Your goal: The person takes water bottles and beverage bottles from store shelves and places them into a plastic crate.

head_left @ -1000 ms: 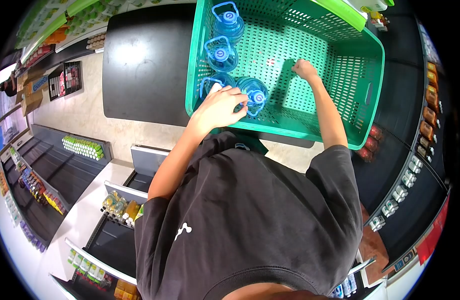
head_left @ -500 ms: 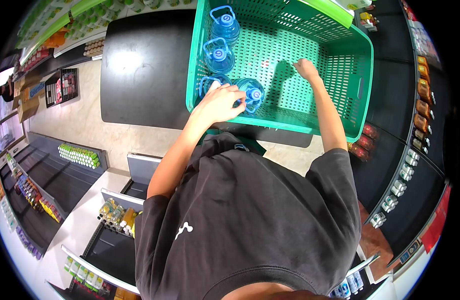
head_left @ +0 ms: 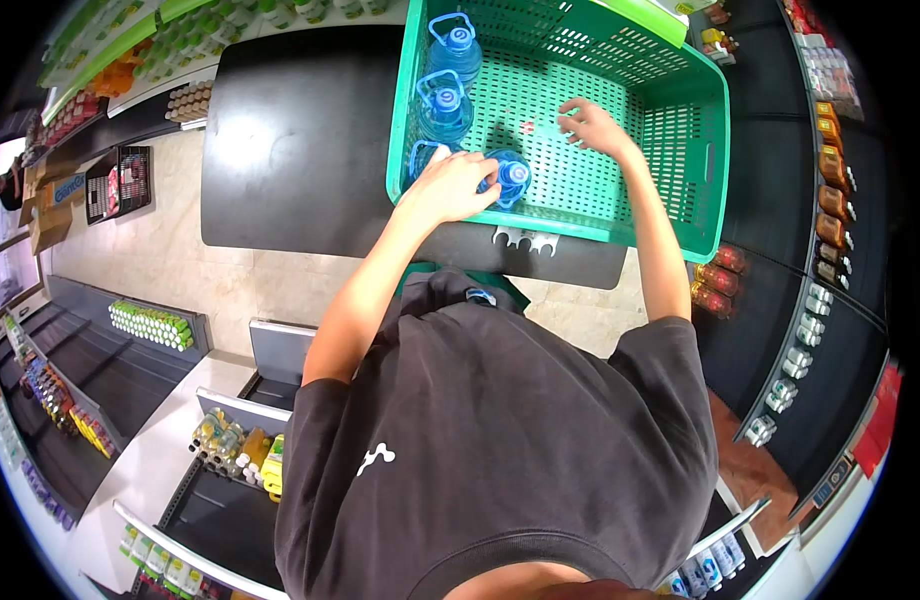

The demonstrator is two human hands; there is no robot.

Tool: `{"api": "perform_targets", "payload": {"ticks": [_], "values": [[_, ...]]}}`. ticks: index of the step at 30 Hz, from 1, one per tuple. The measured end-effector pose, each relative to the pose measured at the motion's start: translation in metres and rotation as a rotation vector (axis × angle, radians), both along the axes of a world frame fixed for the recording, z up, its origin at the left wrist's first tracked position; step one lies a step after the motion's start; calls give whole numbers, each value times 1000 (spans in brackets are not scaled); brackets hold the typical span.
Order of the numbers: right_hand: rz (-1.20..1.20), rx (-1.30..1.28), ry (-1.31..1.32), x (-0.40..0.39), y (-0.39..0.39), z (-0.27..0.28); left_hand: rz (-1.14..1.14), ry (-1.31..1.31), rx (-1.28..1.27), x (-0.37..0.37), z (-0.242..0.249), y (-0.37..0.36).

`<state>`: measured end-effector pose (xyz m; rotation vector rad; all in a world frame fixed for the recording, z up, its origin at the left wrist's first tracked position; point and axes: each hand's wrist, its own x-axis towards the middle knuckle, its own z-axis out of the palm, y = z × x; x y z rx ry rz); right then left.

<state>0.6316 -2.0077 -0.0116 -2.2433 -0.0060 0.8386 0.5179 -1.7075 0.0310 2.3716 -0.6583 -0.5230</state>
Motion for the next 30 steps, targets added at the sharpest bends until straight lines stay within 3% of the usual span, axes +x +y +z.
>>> {"api": "perform_targets", "payload": {"ticks": [3, 5, 9, 11, 13, 15, 16, 19, 21, 23, 24, 25, 26, 28, 29, 30], "values": [[64, 108, 238, -38, 67, 37, 26, -120, -83, -3, -3, 1], [346, -45, -16, -54, 87, 38, 73, -423, -208, -13, -3, 2], [364, -148, -79, -94, 115, 61, 101, -465, -495, -54, 28, 29], [347, -218, -228, -110, 119, 66, 200, -625, -538, -83, 25, 55], [285, -208, -236, -121, 124, 76, 369, -642, -532, -115, 5, 96], [78, -106, -248, -138, 134, 85, 631, -638, -471, -151, -38, 139], [78, -113, -253, -146, 145, 89, 753, -597, -433, -174, -64, 164], [33, 73, -354, -167, 175, 97, 1018, -53, -400, -258, -137, 239], [84, -104, -449, -171, 200, 91, 1054, 124, -201, -333, -227, 290], [10, -88, -496, -176, 220, 60, 1077, 446, -28, -429, -336, 342], [-31, -280, -686, -179, 229, 50, 1095, 630, -2, -471, -363, 357], [-72, -472, -876, -183, 237, 40, 1255, 872, -45, -499, -345, 360], [-125, -454, -973, -185, 239, 29, 1410, 1117, -99, -522, -322, 360], [-207, -469, -1104, -181, 241, 16, 1668, 1116, -176, -555, -301, 355], [-244, -490, -1131, -181, 242, 13, 1692, 1114, -192, -565, -294, 351], [-257, -549, -1105, -179, 244, 14, 1783, 985, -394, -577, -291, 346]]}}
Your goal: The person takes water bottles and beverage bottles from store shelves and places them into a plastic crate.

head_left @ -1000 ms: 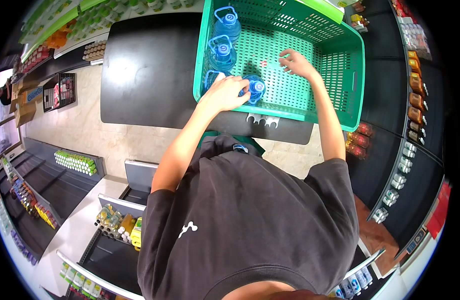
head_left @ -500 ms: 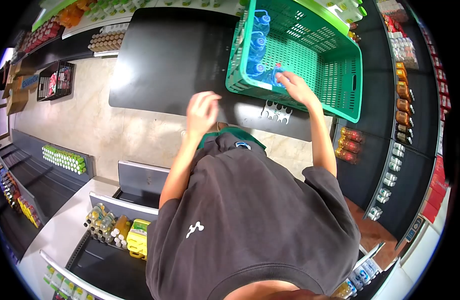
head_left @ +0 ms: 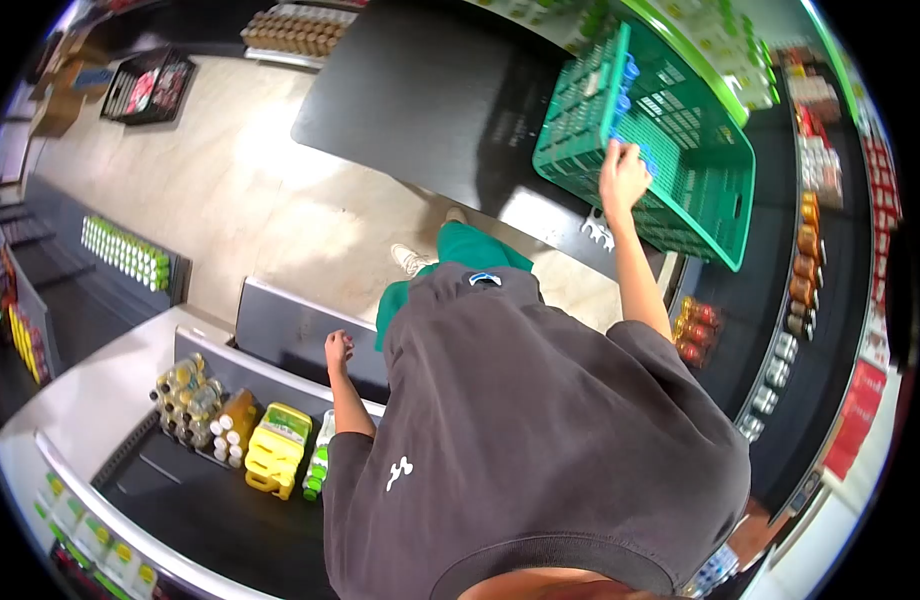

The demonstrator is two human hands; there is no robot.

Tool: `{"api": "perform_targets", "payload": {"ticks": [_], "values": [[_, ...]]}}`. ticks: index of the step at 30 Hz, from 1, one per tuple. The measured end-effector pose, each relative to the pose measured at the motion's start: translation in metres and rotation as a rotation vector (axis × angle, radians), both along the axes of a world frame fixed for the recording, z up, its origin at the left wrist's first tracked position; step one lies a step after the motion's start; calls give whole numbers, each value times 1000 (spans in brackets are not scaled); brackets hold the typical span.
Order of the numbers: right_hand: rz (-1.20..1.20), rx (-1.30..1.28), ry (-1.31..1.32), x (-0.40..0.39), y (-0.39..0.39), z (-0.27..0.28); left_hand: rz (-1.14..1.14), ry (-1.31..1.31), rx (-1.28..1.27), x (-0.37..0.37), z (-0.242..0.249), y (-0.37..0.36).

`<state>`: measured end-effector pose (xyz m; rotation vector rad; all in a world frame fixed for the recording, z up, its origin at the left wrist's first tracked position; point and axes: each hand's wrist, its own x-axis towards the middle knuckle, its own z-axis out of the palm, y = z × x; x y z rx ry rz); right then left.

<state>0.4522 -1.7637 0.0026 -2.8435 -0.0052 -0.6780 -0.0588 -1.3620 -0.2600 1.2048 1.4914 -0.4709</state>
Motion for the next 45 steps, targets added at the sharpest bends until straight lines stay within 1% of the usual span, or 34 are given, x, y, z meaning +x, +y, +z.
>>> {"api": "perform_targets", "payload": {"ticks": [1, 3, 5, 7, 9, 10, 11, 13, 15, 16, 17, 18, 19, 20, 21, 23, 24, 25, 26, 28, 30, 32, 33, 34, 35, 37, 38, 39, 40, 41, 42, 45], "values": [[-38, -35, 24, 1, 3, 1, 151, -153, 27, -12, 3, -6], [-136, -112, 109, 11, -2, -6, 223, -216, 63, -25, 7, -23], [-181, -12, 87, 11, 4, -3, 191, -150, 25, -33, -3, -37], [-250, -20, 104, 22, -7, -15, 101, -51, -102, -34, -16, -46], [-317, 115, 123, 26, -4, -11, -64, 65, -211, -14, -6, -42], [-358, 117, 132, 32, -6, -12, -129, 77, -266, -4, -7, -34], [-404, 118, 142, 33, -6, -13, -118, 79, -256, 7, -6, -23], [-454, 136, 135, 29, 3, -6, -160, -31, -179, 32, -4, 7], [-533, 13, 48, 35, -22, -32, -225, -221, -18, 42, -30, 46], [-424, 3, -49, 28, -28, -40, -357, -285, 151, 53, -31, 69], [-376, 180, -68, 24, -19, -35, -255, -333, 237, 65, -38, 87], [-400, 177, -166, 29, -21, -46, -268, -337, 475, 81, -42, 105], [-512, 120, -51, 26, -11, -35, -312, -312, 374, 90, -70, 132], [-519, 111, -28, 30, -19, -41, -267, -295, 204, 110, -39, 156], [-465, 176, -74, 25, -6, -34, -248, -288, 162, 128, -28, 178], [-379, 195, -104, 26, -11, -37, -292, -138, 80, 172, 4, 220], [-399, 177, -49, 28, -11, -38, -296, -156, 89, 190, 3, 242], [-418, 147, 12, 27, -20, -38, -407, -154, 103, 202, -4, 263], [-407, 120, -55, 30, -25, -45, -516, -158, 121, 216, -11, 285], [-409, 92, -73, 32, -18, -41, -406, -409, 250, 245, -31, 321], [-459, 4, -127, 29, -15, -41, -172, -547, 263, 278, -16, 343], [-551, -97, -146, 31, -10, -41, -191, -497, 415, 302, -55, 366], [-619, -142, -128, 30, -2, -38, -228, -498, 423, 307, -50, 375], [-678, -92, -121, 35, 6, -36, -262, -498, 433, 313, -44, 385], [-734, -38, -110, 40, 16, -32, -280, -473, 399, 316, -52, 397], [-789, -194, -291, 47, 48, -29, -297, -451, 360, 323, -59, 419], [-911, -222, -303, 49, 57, -29, -408, -362, 341, 324, -56, 437], [-912, -222, -302, 52, 73, -30, -520, -269, 328, 325, -50, 457], [-910, -218, -399, 54, 96, -35, -519, -267, 333, 327, -43, 473], [-907, -214, -392, 57, 126, -43, -449, -261, 272, 328, -37, 487], [-790, -105, -379, 66, 164, -55, -375, -258, 213, 328, -35, 504], [-433, 199, -337, 92, 300, -81, -295, -299, 268, 317, -33, 556]]}}
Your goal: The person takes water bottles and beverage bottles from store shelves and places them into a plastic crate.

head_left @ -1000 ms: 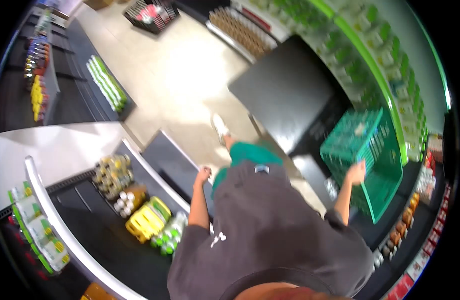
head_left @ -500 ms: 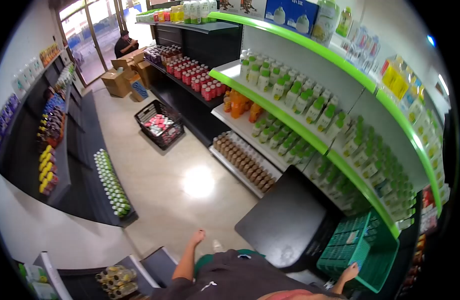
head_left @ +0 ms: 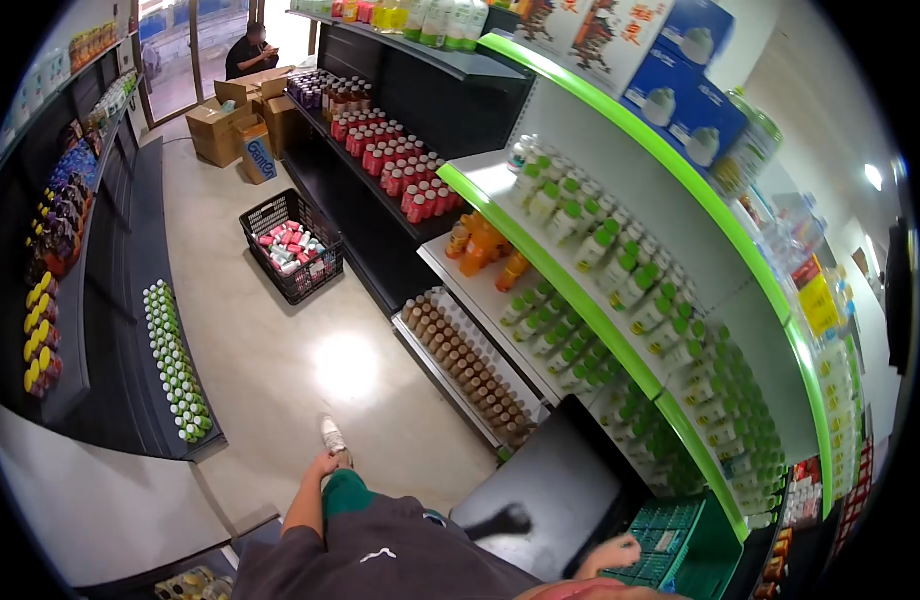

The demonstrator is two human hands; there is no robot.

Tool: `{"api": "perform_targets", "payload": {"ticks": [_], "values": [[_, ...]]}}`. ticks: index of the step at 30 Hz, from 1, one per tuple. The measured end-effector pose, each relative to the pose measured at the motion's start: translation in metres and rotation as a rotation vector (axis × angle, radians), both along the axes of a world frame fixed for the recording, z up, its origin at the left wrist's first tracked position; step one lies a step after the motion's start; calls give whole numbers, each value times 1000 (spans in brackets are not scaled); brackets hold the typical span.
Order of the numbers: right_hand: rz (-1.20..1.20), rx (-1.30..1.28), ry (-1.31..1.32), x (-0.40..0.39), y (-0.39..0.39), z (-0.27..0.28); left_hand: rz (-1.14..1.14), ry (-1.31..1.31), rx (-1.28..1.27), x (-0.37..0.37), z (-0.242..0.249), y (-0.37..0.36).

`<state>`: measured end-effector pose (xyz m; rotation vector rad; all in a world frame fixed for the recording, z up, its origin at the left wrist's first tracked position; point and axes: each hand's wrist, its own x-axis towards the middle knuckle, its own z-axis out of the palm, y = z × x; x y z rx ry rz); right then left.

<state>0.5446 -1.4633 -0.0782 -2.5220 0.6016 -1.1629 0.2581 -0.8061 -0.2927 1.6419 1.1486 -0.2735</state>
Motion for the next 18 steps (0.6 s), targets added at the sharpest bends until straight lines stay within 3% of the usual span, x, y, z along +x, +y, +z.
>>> {"api": "perform_targets", "payload": {"ticks": [3, 4, 5, 7, 9, 12, 15, 16, 18], "values": [[399, 108, -33, -18, 202, 18, -31, 165, -158, -18, 4, 61], [533, 198, 66, -23, 254, 5, -49, 209, -154, -28, 1, 82], [623, 118, 230, -24, 302, -4, -58, 242, -148, -30, 0, 101], [935, 206, 288, -23, 395, -24, 172, 229, -151, -31, 24, 130], [1204, 188, 323, -23, 475, -28, 189, 196, -150, -24, 25, 172], [1358, 162, 536, -17, 553, -6, 155, 113, -64, -27, -1, 227], [1365, 202, 636, 2, 592, -2, 284, 3, -30, -18, 10, 258], [1350, 64, 674, 16, 596, -13, 368, -51, -79, -9, 22, 266], [1243, 172, 990, 43, 591, -49, 380, -20, -135, 4, 34, 280]]}}
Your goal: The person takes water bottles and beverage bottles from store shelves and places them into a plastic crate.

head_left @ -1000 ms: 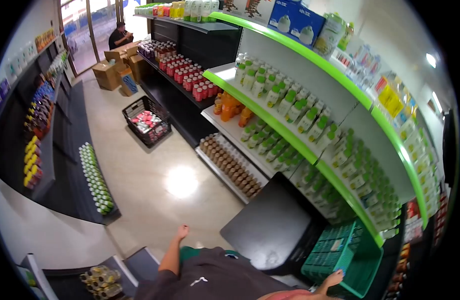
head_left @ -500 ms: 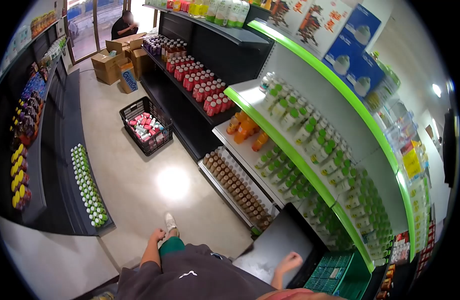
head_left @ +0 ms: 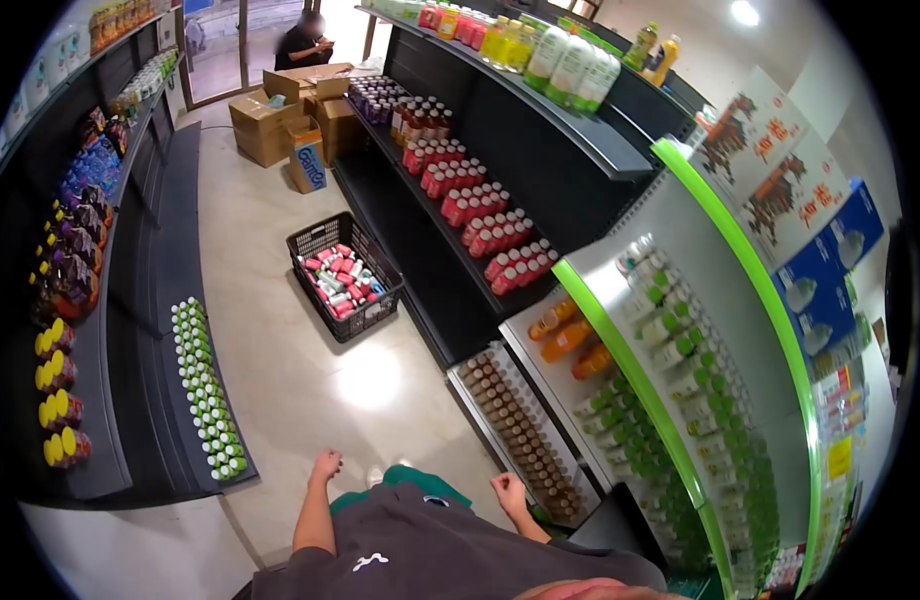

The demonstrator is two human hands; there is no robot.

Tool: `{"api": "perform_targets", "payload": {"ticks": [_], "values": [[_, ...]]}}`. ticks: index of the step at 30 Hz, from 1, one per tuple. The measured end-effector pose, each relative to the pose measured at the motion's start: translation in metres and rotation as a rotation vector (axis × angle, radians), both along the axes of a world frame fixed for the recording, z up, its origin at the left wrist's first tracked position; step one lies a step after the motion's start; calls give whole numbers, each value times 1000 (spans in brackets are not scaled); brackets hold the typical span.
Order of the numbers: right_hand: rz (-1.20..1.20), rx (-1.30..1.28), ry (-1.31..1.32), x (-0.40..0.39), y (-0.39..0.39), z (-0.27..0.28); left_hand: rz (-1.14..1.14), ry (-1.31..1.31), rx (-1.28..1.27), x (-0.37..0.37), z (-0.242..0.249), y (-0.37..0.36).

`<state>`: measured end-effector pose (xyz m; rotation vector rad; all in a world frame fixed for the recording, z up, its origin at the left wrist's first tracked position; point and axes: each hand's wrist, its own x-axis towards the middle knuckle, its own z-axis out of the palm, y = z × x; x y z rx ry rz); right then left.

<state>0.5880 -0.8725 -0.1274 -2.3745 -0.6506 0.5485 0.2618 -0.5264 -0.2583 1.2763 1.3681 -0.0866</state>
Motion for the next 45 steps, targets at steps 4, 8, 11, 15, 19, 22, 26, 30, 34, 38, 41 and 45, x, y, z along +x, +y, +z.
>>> {"api": "perform_targets", "payload": {"ticks": [4, 8, 11, 15, 19, 22, 26, 30, 34, 38, 41, 45], "values": [[45, -216, 87, 39, -37, -50, -186, 131, -148, 24, 2, 39], [-66, -433, 281, 48, -8, -28, -238, 88, -152, 56, 0, 94], [-88, -486, 363, 37, 41, -30, -334, 77, -94, 61, -22, 135], [319, -345, -68, 88, 140, -75, -531, 94, -75, 126, -6, 213], [145, 29, 2, 112, 297, -5, -333, -206, 250, 196, -11, 280], [142, 249, -110, 135, 375, 75, -368, -372, 434, 282, 29, 327], [-16, 392, -216, 168, 429, 174, -476, -837, 659, 420, 182, 362], [-85, 663, -454, 200, 446, 237, -494, -1088, 729, 526, 339, 371], [-224, 804, -370, 228, 468, 309, -537, -1389, 1070, 594, 449, 384], [-237, 811, -557, 274, 491, 373, -572, -1608, 1245, 661, 529, 409], [-264, 878, -603, 304, 533, 444, -443, -1642, 1378, 716, 579, 428], [-232, 825, -963, 381, 607, 519, -158, -1668, 1422, 763, 618, 440]]}}
